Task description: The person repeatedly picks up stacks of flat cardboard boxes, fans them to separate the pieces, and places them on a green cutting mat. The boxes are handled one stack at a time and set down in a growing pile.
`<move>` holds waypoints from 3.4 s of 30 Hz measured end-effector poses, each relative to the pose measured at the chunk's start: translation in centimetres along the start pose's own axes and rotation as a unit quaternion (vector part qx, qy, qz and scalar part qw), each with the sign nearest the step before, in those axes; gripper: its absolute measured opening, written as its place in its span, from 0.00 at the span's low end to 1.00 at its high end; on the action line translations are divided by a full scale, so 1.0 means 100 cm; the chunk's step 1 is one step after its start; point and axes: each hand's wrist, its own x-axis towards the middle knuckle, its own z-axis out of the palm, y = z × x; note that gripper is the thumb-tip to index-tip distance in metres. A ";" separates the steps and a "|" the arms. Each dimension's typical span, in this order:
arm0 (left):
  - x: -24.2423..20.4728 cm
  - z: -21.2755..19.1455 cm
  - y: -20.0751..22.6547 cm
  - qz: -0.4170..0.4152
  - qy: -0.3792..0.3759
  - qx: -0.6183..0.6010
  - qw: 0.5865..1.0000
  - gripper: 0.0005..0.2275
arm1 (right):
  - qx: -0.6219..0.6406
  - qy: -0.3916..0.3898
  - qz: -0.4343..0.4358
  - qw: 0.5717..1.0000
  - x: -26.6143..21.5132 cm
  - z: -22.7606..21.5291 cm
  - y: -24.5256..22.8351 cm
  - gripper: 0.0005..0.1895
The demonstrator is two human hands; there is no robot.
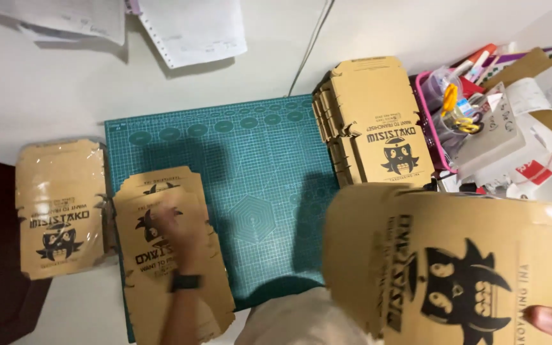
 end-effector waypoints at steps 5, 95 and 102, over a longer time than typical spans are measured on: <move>-0.101 0.051 0.050 -0.271 -0.528 -0.491 0.638 0.35 | 0.131 -0.156 0.136 0.970 0.010 -0.010 0.009 0.37; -0.143 0.184 0.295 0.081 -0.416 0.039 0.905 0.50 | -0.319 -0.346 -0.101 0.876 0.314 0.107 0.086 0.75; -0.133 0.184 0.308 0.078 -0.408 -0.017 0.909 0.41 | -0.304 -0.347 -0.114 0.880 0.315 0.107 0.090 0.73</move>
